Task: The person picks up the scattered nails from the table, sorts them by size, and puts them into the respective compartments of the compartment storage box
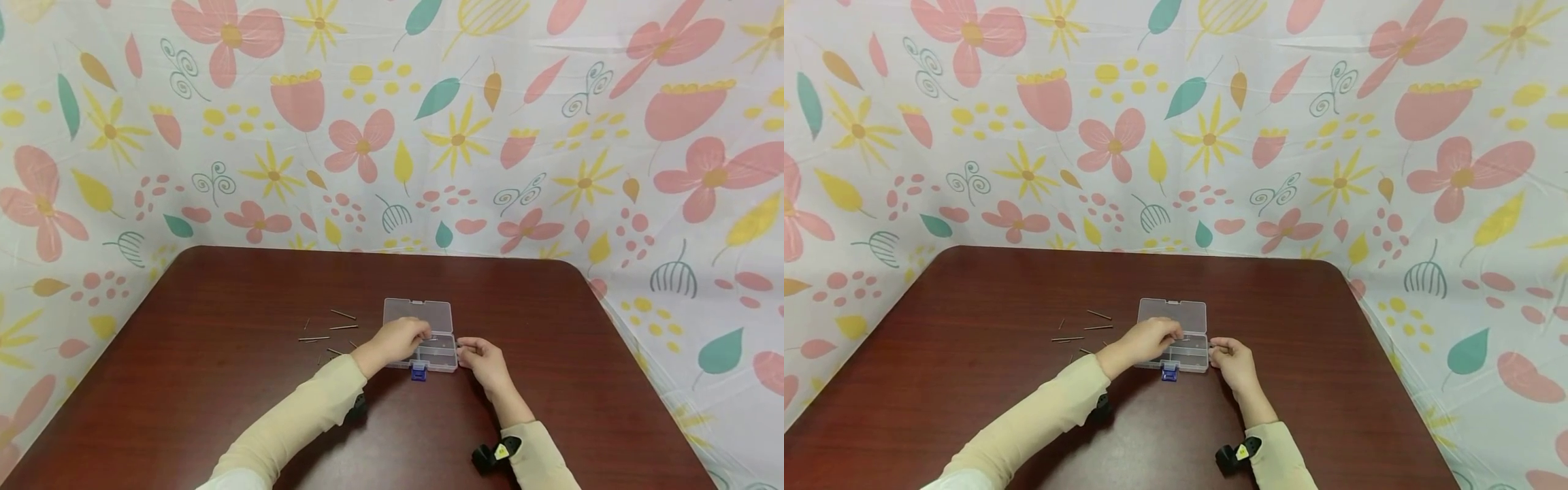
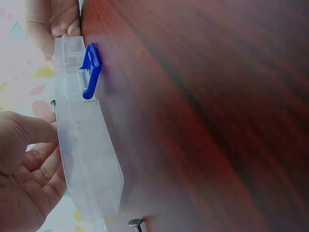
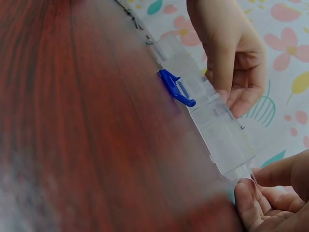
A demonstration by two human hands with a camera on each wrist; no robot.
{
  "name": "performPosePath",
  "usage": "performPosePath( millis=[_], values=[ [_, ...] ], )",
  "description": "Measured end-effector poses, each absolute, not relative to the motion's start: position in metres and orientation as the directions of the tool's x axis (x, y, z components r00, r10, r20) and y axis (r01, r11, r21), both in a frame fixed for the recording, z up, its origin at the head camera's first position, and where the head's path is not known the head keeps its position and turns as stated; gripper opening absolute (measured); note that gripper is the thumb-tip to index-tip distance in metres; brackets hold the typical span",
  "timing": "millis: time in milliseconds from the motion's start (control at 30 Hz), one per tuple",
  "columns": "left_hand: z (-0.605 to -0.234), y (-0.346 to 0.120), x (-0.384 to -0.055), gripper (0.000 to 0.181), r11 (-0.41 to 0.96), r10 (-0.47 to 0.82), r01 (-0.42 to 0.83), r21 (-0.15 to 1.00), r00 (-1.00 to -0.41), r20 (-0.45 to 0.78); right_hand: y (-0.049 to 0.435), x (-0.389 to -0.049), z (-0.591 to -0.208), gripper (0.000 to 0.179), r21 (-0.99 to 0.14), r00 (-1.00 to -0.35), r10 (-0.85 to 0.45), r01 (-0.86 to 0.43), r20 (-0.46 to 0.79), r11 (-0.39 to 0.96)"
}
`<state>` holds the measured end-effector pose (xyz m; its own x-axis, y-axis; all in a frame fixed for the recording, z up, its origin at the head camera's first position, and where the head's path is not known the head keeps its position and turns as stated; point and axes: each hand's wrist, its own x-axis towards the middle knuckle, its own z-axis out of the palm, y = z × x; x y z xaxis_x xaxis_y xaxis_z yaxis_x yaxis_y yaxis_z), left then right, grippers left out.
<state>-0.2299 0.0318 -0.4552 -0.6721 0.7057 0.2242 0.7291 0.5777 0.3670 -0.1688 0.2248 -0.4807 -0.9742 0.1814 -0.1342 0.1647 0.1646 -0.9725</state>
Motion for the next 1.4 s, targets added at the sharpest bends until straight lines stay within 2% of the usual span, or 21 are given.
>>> performPosePath(
  millis=[200,500,700,900,1100,1400],
  values=[
    [-0.455,0.034,-0.230,0.014,0.598,0.696,0.713,0.365,-0.688,0.205,0.225,-0.169,-0.482,0.029,-0.974,-0.973,0.184,0.167,-0.137,0.154],
    [-0.452,0.027,-0.228,0.013,0.585,0.708,0.720,0.372,-0.678,0.199,0.224,-0.171,-0.483,0.030,-0.976,-0.973,0.184,0.164,-0.136,0.144],
    [-0.444,0.006,-0.224,0.011,0.561,0.712,0.736,0.379,-0.662,0.232,0.224,-0.170,-0.482,0.029,-0.976,-0.976,0.177,0.155,-0.127,0.152],
    [-0.439,-0.020,-0.221,0.012,0.553,0.694,0.702,0.449,-0.686,0.218,0.225,-0.170,-0.483,0.031,-0.976,-0.977,0.175,0.152,-0.124,0.155],
    [-0.438,-0.043,-0.218,0.011,0.559,0.674,0.692,0.458,-0.700,0.235,0.226,-0.170,-0.484,0.031,-0.970,-0.975,0.180,0.161,-0.128,0.183],
    [-0.438,-0.076,-0.208,0.011,0.537,0.678,0.713,0.451,-0.683,0.271,0.226,-0.170,-0.483,0.030,-0.974,-0.976,0.180,0.154,-0.124,0.168]
  ],
)
